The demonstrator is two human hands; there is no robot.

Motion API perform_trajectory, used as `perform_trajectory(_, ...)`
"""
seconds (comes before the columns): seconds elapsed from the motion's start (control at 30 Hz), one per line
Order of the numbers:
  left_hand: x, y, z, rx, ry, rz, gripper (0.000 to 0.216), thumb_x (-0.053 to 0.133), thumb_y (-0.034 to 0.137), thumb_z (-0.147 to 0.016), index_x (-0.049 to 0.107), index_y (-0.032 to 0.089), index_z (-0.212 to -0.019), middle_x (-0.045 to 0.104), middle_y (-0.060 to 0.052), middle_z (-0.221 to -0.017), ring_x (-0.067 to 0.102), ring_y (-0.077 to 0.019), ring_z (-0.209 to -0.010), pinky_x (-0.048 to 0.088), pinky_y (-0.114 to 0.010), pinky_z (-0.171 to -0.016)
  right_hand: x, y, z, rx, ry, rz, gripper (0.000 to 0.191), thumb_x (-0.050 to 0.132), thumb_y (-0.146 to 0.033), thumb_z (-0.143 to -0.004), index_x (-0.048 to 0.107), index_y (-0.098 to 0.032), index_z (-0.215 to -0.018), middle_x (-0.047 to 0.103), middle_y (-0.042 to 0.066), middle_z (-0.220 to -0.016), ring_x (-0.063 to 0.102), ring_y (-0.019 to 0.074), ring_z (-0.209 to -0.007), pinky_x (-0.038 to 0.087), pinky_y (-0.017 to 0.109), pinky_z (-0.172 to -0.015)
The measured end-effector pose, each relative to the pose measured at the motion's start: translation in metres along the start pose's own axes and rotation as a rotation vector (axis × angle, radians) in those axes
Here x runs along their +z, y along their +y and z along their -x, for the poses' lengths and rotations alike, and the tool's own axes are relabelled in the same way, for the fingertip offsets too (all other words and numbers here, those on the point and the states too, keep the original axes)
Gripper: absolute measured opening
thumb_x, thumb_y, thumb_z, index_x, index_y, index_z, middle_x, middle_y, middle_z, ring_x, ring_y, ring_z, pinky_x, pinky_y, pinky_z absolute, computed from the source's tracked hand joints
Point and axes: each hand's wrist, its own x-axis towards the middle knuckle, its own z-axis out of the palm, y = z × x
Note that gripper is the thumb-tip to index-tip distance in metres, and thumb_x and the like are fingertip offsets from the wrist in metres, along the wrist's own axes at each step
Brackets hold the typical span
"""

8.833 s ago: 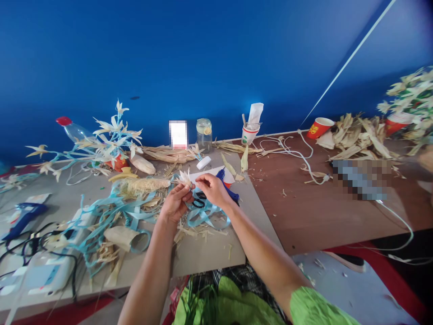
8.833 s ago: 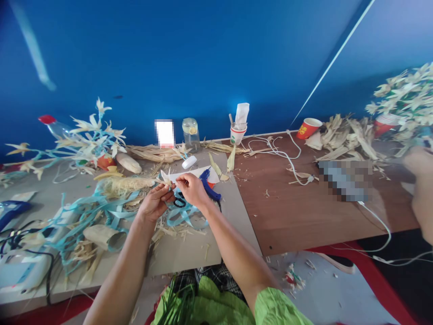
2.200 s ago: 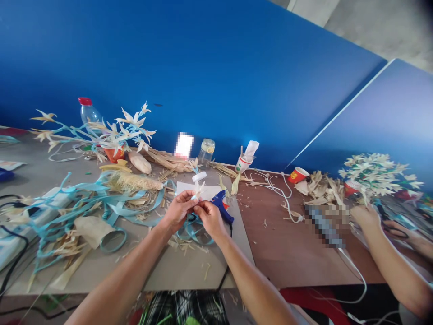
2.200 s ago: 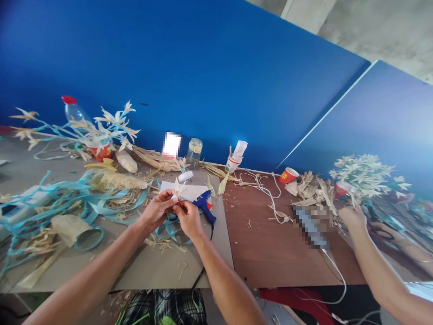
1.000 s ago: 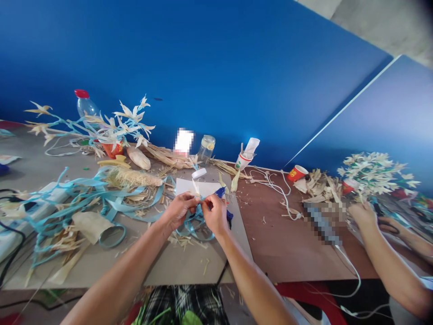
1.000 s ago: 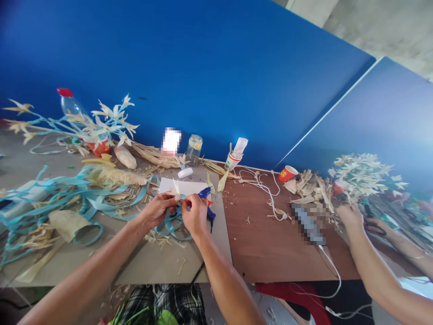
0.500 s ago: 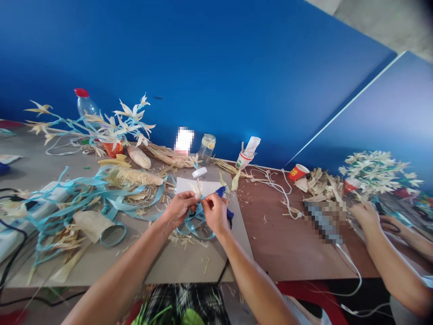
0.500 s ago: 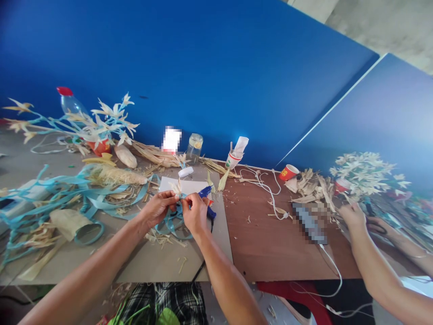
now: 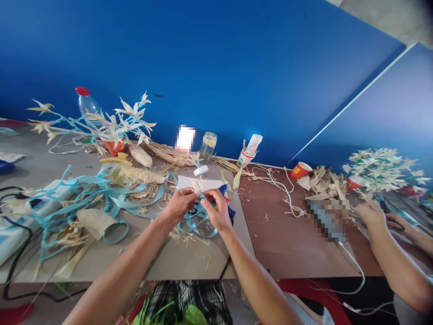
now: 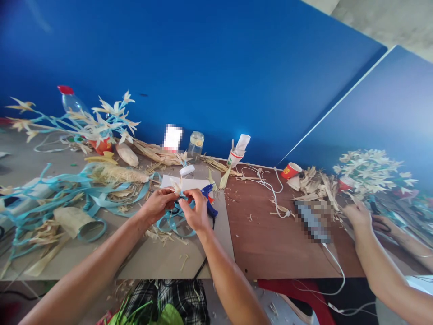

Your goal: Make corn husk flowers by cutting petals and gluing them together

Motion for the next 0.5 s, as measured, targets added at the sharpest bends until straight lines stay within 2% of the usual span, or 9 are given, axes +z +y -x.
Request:
perform_trajectory(0.07, 0.000, 0.000, 0.000, 0.006, -0.019, -0.014, 0.029, 0.079, 0.027, -0.054, 0.053, 0.014, -0.058, 0.039, 0.006, -0.046, 0.028, -0.0020, -0.038, 0.018, -0.020, -0.040, 0.000, 0.002, -0.001, 0.046, -0.009, -0.096, 0.019, 0.054, -0.032, -0.080, 0.061, -0.016, -0.086, 0.063, 0.005, -0.085, 0.057, 0.0157, -0.078, 0.044, 0.027, -0.072)
perform_trajectory(0.27, 0.002, -0.004, -0.001, -0.010, -0.011, -0.100, 0.027, 0.075, 0.027, -0.056, 0.050, 0.014, -0.058, 0.040, 0.007, -0.047, 0.031, -0.0023, -0.039, 0.019, -0.020, -0.041, 0.006, 0.014, -0.003, 0.240, -0.056, -0.193, 0.021, 0.056, -0.036, -0.076, 0.057, -0.017, -0.067, 0.056, -0.001, -0.060, 0.049, 0.0127, -0.059, 0.039, 0.024, -0.057)
perform_trajectory(0.5, 0.005, -0.008, -0.001, -0.019, 0.005, -0.038, 0.025, 0.075, 0.023, -0.055, 0.052, 0.014, -0.059, 0.040, 0.007, -0.048, 0.029, -0.0019, -0.040, 0.017, -0.020, -0.042, 0.009, 0.011, -0.002, 0.209, 0.003, -0.199, 0.017, 0.055, -0.033, -0.075, 0.052, -0.018, -0.066, 0.052, -0.001, -0.062, 0.045, 0.0116, -0.058, 0.036, 0.023, -0.055)
